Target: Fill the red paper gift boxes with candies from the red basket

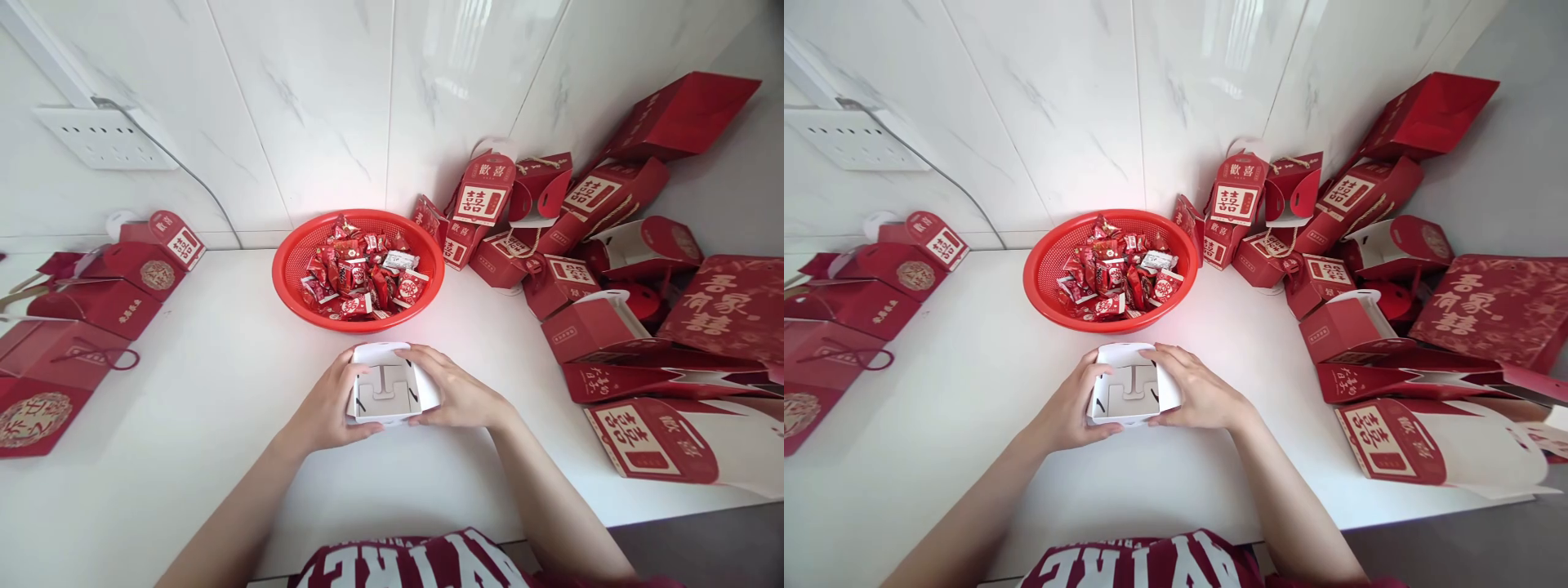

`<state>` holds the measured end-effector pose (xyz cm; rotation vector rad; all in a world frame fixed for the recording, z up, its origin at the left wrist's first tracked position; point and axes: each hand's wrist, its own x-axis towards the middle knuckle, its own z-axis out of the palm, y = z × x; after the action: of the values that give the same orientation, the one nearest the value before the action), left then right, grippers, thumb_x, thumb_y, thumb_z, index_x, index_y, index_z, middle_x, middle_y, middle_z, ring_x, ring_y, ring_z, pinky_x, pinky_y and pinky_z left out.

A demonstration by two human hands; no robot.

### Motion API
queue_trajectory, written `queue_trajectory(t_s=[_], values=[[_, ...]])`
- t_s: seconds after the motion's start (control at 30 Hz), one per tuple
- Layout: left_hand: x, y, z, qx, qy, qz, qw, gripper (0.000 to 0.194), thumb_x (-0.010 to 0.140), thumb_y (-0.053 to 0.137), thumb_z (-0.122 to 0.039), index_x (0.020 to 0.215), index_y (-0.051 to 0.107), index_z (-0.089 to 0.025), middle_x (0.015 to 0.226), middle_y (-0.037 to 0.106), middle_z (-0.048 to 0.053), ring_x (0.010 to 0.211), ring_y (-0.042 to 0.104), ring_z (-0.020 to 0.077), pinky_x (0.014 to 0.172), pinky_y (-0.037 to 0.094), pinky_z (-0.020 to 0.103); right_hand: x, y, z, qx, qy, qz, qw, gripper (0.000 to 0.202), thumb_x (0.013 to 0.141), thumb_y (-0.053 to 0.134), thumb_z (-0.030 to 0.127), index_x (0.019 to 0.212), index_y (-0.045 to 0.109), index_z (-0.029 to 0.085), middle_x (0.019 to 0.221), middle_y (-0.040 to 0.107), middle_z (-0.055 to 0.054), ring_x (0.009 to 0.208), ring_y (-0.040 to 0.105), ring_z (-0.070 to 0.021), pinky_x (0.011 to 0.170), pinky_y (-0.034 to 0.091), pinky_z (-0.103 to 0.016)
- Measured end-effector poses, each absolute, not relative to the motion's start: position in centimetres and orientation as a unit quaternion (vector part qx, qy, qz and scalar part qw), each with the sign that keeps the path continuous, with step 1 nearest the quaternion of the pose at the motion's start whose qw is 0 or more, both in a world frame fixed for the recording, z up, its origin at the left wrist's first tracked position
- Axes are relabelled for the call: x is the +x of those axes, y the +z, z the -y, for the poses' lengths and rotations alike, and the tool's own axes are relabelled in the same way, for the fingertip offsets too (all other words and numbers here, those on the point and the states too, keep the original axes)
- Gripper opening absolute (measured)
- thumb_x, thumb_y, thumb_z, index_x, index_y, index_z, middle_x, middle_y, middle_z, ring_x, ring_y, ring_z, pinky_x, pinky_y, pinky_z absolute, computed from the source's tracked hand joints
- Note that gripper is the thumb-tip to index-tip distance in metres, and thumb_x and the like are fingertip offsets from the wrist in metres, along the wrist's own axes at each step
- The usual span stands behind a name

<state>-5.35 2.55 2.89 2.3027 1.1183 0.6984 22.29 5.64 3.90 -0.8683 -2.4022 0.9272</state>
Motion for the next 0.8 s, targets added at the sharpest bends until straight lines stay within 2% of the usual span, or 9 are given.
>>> queue_trajectory(t_s=[0.1,0.2,0.3,0.4,0.47,0.57,0.7,0.73,0.8], values=[[-5.2,1.9,-2.7,0.826,0.291,-0.387,0.289,0.092,0.070,0.079,-0.039,0.144,0.027,-0.026,0.139,0.036,0.016,0.132,0.041,0.0365,0.103,0.045,0.051,22.3,3.9,-5.7,-0.312,0.353,0.858,0.207,0.112,0.069,0.087,0.041,0.157,0.019,0.030,0.151,0.035,-0.011,0.138,0.036,-0.0315,0.114,0.036,-0.046],[-5.0,1.3,-2.8,0.808,0.311,-0.378,0.327,0.114,0.067,0.080,-0.037,0.154,0.008,-0.030,0.139,0.035,0.015,0.129,0.044,0.0371,0.103,0.045,0.055,22.4,3.9,-5.6,-0.311,0.354,0.861,0.191,0.125,0.067,0.087,0.051,0.160,0.005,0.030,0.152,0.034,-0.012,0.138,0.035,-0.0335,0.113,0.036,-0.048],[-4.9,1.4,-2.8,0.801,0.311,-0.385,0.338,0.123,0.067,0.081,-0.038,0.156,-0.003,-0.030,0.143,0.033,0.015,0.130,0.043,0.0373,0.106,0.043,0.055,22.3,4.1,-5.3,-0.313,0.351,0.863,0.185,0.128,0.067,0.083,0.062,0.160,0.001,0.029,0.155,0.031,-0.013,0.140,0.033,-0.0339,0.114,0.035,-0.048],[-5.0,1.9,-2.7,0.808,0.303,-0.386,0.326,0.119,0.070,0.080,-0.040,0.157,-0.001,-0.028,0.149,0.030,0.016,0.136,0.038,0.0371,0.110,0.039,0.054,22.1,4.5,-4.9,-0.341,0.308,0.867,0.194,0.119,0.070,0.077,0.068,0.159,0.010,0.026,0.159,0.022,-0.015,0.145,0.025,-0.0356,0.116,0.031,-0.051],[-5.1,2.3,-2.5,0.822,0.290,-0.384,0.306,0.117,0.071,0.080,-0.046,0.157,0.004,-0.027,0.152,0.029,0.016,0.139,0.035,0.0372,0.113,0.037,0.053,22.0,4.8,-4.6,-0.360,0.255,0.875,0.201,0.112,0.072,0.074,0.070,0.158,0.019,0.025,0.161,0.017,-0.016,0.148,0.019,-0.0374,0.119,0.022,-0.058],[-5.2,2.9,-2.3,0.832,0.275,-0.408,0.259,0.117,0.066,0.080,-0.060,0.156,0.015,-0.024,0.151,0.028,0.018,0.141,0.031,0.0402,0.115,0.034,0.056,21.8,5.3,-4.4,-0.356,0.220,0.886,0.199,0.105,0.074,0.072,0.069,0.156,0.023,0.023,0.160,0.023,-0.017,0.148,0.019,-0.0368,0.120,0.011,-0.062],[-5.1,3.1,-2.2,0.842,0.275,-0.413,0.211,0.116,0.064,0.078,-0.068,0.154,0.021,-0.023,0.159,0.015,0.019,0.148,0.014,0.0453,0.120,0.020,0.062,22.0,5.3,-4.5,-0.329,0.250,0.887,0.207,0.104,0.071,0.076,0.066,0.152,0.027,0.023,0.149,0.041,-0.015,0.144,0.028,-0.0356,0.120,0.013,-0.062],[-5.1,3.0,-2.3,0.846,0.279,-0.399,0.217,0.115,0.064,0.079,-0.066,0.153,0.021,-0.023,0.158,0.018,0.019,0.148,0.015,0.0449,0.120,0.019,0.062,22.1,5.2,-4.6,-0.322,0.261,0.884,0.215,0.104,0.070,0.078,0.065,0.151,0.028,0.023,0.147,0.043,-0.015,0.142,0.032,-0.0355,0.119,0.015,-0.061],[-5.0,2.3,-2.4,0.844,0.296,-0.369,0.251,0.114,0.064,0.081,-0.062,0.153,0.021,-0.024,0.152,0.027,0.019,0.144,0.025,0.0427,0.118,0.027,0.061,22.0,4.8,-4.8,-0.303,0.285,0.878,0.239,0.103,0.070,0.080,0.061,0.151,0.028,0.023,0.144,0.045,-0.016,0.138,0.037,-0.0347,0.117,0.026,-0.057]])
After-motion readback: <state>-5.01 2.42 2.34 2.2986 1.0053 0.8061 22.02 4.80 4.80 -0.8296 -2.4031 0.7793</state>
